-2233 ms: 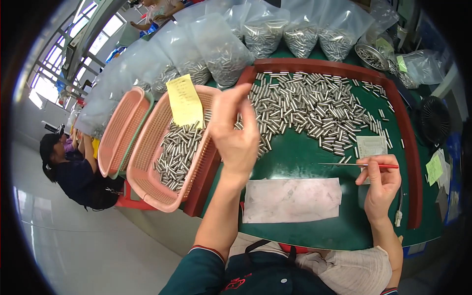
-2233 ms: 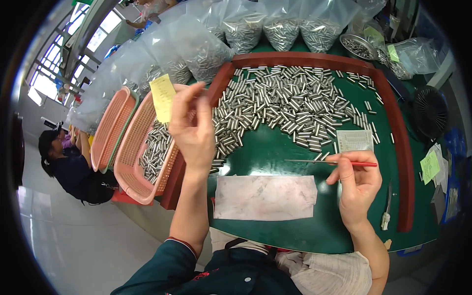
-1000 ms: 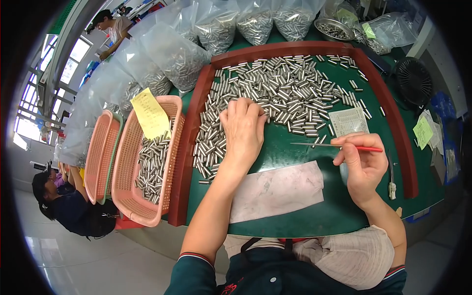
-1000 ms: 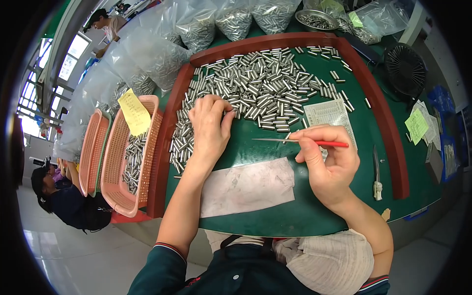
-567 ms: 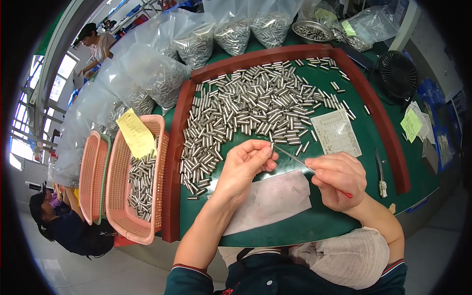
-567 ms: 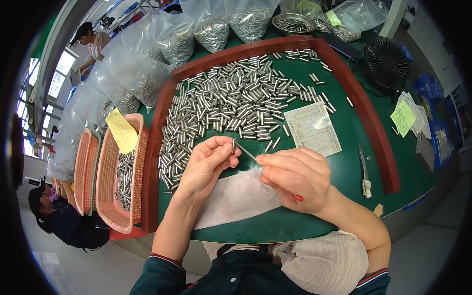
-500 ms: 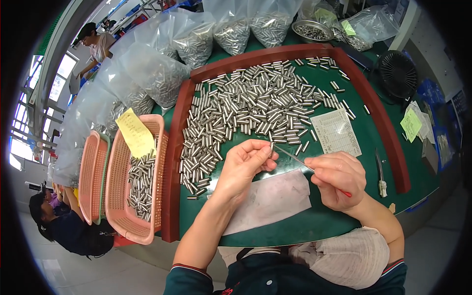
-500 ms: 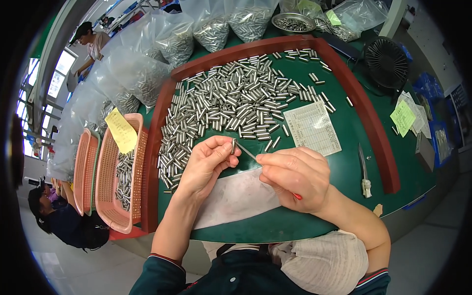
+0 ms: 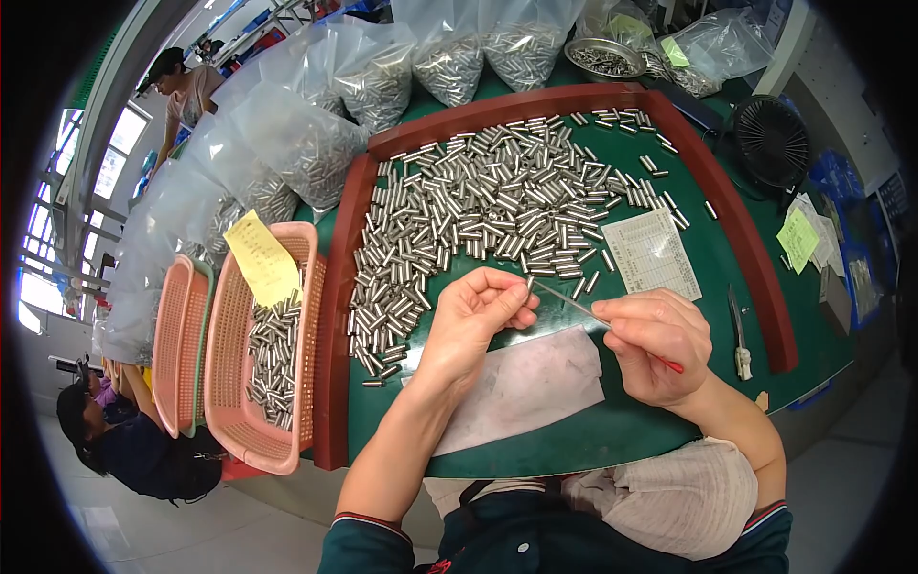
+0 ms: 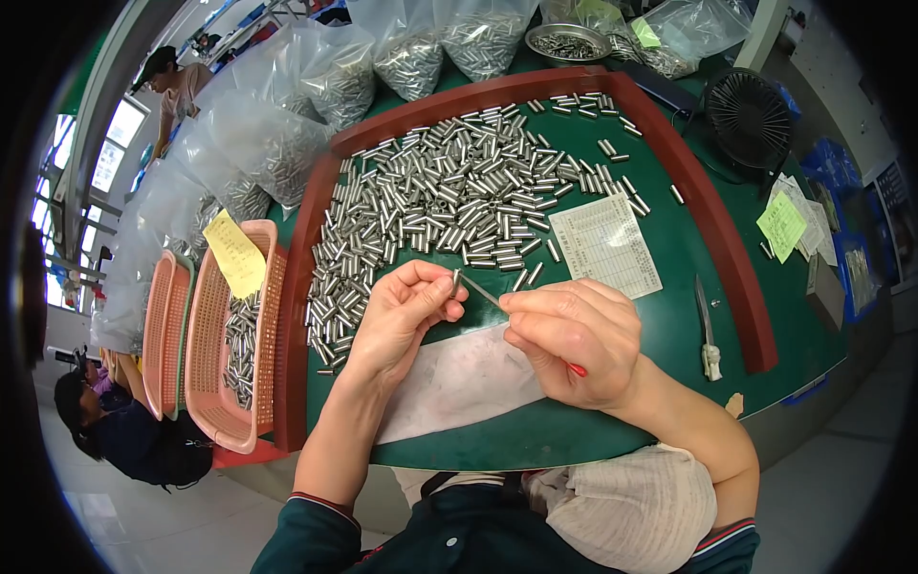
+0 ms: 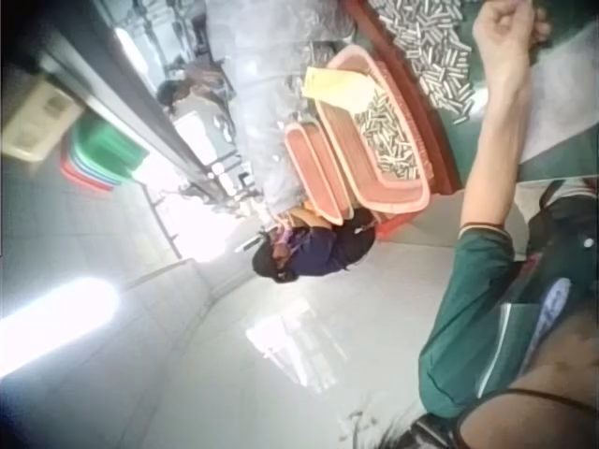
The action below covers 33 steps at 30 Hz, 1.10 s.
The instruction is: Inspecting and cleaning the interior of small cylindrical metal parts using a thin pick tool at a workbench.
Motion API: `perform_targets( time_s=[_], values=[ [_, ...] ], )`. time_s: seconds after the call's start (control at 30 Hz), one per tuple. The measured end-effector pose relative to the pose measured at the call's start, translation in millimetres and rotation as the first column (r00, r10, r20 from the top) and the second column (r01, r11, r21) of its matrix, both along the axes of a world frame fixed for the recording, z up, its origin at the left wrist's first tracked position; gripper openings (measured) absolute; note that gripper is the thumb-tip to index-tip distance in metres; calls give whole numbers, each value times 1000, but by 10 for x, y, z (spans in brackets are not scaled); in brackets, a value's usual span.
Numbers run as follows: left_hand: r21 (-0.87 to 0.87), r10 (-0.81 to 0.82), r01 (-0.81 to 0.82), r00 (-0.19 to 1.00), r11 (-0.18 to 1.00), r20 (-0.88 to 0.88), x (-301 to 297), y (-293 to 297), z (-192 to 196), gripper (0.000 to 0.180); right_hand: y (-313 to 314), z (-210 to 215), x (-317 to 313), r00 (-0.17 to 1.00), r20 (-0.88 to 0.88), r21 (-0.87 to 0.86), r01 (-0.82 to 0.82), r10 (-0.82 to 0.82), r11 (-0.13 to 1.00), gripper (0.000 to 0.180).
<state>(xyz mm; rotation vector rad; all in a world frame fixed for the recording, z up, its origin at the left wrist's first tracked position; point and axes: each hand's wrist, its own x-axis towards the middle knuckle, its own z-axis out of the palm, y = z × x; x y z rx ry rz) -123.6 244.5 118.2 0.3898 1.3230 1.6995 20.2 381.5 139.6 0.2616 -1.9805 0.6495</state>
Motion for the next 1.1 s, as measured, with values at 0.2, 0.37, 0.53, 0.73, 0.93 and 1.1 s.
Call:
perform_targets(
  time_s=[0.2, 0.37, 0.53, 0.73, 0.93, 1.1],
  values=[
    [35, -8, 12, 995, 999, -101, 22, -2, -9, 11, -15, 11, -10, 1000, 28, 22, 0, 0, 1000, 24],
    [93, 41, -35, 997, 995, -59, 30, 6, 11, 11, -15, -4, -6, 999, 38, -11, 0, 1, 1000, 25],
    [96, 28, -32, 999, 995, 44, 13, 0, -4, 15, -56, 15, 11, 994, 105, -45, 10, -5, 999, 20],
    [103, -44, 29, 988, 994, 146, -36, -42, 7, 20, -18, 41, 22, 994, 105, -7, -22, 23, 1000, 18],
    [145, -183, 150, 949, 978, 255, -13, -41, 39, 19, 13, 59, 74, 1000, 23, -17, -4, 4, 1000, 18],
    [200, -291, 239, 910, 950, 296, -45, -68, 29, 20, -49, 59, 52, 999, 32, -133, -22, 26, 991, 15]
  ],
)
